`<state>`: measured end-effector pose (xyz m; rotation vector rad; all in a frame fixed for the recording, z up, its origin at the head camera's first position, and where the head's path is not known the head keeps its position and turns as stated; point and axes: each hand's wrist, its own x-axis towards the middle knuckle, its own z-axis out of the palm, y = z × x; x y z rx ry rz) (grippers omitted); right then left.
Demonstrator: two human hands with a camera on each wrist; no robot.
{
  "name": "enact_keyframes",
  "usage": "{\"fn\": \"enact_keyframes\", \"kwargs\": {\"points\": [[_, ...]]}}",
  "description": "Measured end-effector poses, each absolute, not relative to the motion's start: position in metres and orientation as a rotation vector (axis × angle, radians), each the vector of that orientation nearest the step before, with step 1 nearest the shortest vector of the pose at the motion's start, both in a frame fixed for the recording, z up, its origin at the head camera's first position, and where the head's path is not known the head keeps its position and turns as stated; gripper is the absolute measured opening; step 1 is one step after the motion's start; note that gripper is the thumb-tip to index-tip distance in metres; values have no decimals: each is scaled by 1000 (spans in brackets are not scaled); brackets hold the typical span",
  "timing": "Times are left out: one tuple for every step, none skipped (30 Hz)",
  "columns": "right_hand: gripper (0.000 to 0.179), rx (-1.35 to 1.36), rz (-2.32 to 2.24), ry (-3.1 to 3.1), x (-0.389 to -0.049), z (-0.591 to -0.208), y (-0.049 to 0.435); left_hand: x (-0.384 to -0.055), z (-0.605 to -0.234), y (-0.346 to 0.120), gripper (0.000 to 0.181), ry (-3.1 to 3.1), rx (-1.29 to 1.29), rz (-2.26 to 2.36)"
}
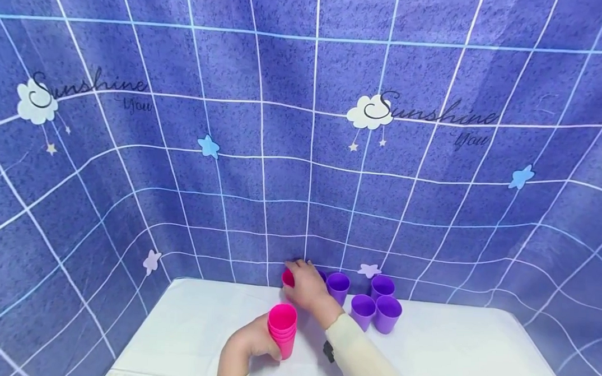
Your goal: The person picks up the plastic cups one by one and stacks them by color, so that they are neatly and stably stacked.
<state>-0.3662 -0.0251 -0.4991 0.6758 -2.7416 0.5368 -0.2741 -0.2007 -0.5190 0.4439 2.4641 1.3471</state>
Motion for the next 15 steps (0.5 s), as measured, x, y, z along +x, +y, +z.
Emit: {"fn": "enact_keyframes", "kwargs": {"points": [[65,685,587,-2728,-366,-499,-24,-275,-518,-201,83,2461,439,1344],[65,692,629,-2709,-366,-498,-22,-275,-518,-200,82,2457,437,1344],[64,697,677,-2687,-366,-498,-21,-276,-517,-200,80,2454,437,1344],[64,691,723,-2676,-364,-497,-20,-277,-516,-200,80,2450,433,1339],[63,689,760,-2660,-362,-496,-19,-277,-516,-200,79,2449,434,1333],[62,684,797,-2643,-361,-495,-18,-278,-516,-200,79,2447,436,1331],[62,682,826,-2625,-359,-494,-17,-279,-516,-200,79,2445,435,1332],[61,678,854,-2609,-358,-492,-16,-280,-516,-200,79,2442,439,1333],[61,679,883,-2597,-357,-491,-15,-281,-516,-200,80,2438,441,1334],[61,679,904,-2585,-356,-490,-14,-282,-516,-200,80,2437,447,1335],[60,680,921,-2572,-355,-490,-13,-283,-517,-200,81,2432,449,1337],[60,678,934,-2563,-354,-490,-11,-284,-517,-200,80,2429,446,1338],[59,673,954,-2553,-352,-490,-10,-285,-518,-200,80,2429,443,1332],[59,666,976,-2548,-351,-490,-9,-286,-518,-200,79,2434,446,1324],[59,656,999,-2540,-349,-490,-7,-287,-519,-200,78,2438,442,1317]]}}
